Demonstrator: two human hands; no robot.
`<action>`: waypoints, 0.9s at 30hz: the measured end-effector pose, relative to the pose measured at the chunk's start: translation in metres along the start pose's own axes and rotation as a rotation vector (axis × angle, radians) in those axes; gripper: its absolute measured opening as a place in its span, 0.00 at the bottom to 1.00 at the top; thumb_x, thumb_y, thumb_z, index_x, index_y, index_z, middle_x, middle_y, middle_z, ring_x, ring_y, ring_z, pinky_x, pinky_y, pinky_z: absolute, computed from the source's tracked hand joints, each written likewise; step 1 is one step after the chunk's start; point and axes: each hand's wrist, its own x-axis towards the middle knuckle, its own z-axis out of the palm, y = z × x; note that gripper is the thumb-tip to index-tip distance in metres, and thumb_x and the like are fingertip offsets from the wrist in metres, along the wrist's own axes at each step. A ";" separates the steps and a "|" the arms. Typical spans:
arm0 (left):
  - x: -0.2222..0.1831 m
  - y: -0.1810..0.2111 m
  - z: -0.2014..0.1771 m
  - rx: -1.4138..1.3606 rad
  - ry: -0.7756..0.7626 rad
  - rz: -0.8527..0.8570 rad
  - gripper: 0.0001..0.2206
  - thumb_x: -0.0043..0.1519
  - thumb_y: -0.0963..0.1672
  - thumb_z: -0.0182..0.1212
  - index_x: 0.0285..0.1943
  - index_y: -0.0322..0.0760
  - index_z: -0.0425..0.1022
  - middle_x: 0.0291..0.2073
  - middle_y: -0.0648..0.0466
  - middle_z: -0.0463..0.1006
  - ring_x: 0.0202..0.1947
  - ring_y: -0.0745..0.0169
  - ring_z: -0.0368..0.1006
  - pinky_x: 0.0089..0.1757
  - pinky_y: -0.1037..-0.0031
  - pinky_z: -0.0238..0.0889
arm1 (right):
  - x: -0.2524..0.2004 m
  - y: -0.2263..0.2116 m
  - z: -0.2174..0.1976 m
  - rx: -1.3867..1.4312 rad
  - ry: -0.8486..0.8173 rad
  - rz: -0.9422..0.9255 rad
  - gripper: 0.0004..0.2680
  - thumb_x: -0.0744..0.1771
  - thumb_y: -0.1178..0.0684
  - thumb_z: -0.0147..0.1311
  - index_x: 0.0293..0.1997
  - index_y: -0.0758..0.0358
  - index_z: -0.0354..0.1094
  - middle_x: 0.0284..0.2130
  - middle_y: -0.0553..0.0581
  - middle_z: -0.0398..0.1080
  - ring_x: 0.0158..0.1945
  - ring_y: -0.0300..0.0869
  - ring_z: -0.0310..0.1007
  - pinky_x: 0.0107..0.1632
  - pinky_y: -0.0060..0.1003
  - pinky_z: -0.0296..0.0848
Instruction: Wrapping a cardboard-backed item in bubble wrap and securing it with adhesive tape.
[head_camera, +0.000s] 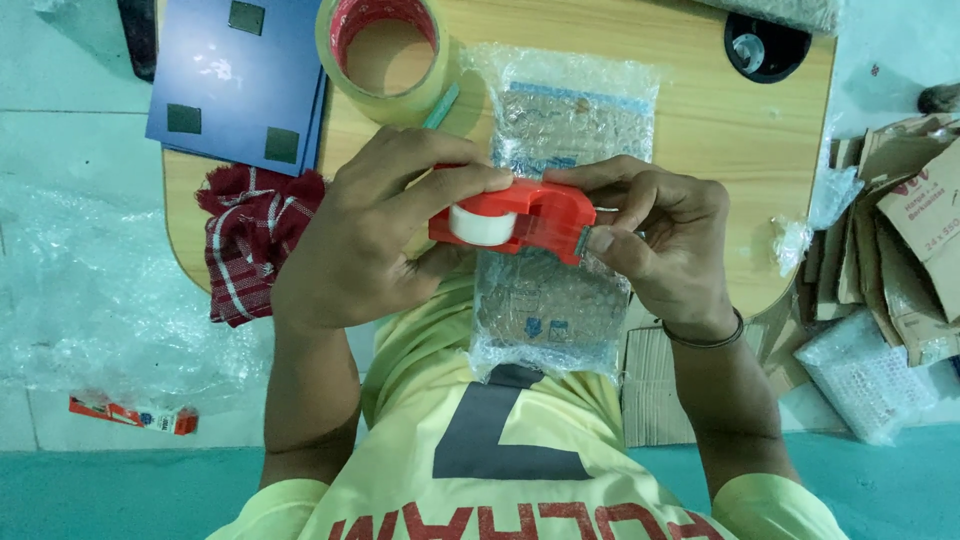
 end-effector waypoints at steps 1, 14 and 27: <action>0.000 -0.001 0.001 0.007 0.006 -0.003 0.30 0.44 0.35 0.76 0.59 0.31 0.76 0.52 0.48 0.73 0.49 0.51 0.71 0.50 0.62 0.65 | 0.000 -0.001 0.002 -0.006 0.017 0.018 0.06 0.61 0.62 0.57 0.28 0.57 0.63 0.55 0.70 0.72 0.58 0.52 0.78 0.57 0.39 0.83; -0.004 -0.005 0.010 -0.018 0.003 -0.018 0.31 0.45 0.35 0.78 0.61 0.34 0.75 0.52 0.49 0.74 0.49 0.52 0.72 0.50 0.63 0.67 | -0.006 0.004 0.006 0.008 0.081 0.036 0.05 0.59 0.64 0.53 0.27 0.58 0.61 0.52 0.69 0.73 0.56 0.51 0.78 0.58 0.39 0.82; -0.002 -0.024 0.026 -0.315 -0.027 -0.016 0.26 0.50 0.35 0.73 0.60 0.31 0.73 0.56 0.46 0.72 0.54 0.50 0.74 0.54 0.64 0.69 | -0.015 0.010 -0.001 0.335 0.093 0.114 0.06 0.62 0.65 0.55 0.27 0.61 0.66 0.57 0.70 0.70 0.61 0.51 0.74 0.60 0.40 0.77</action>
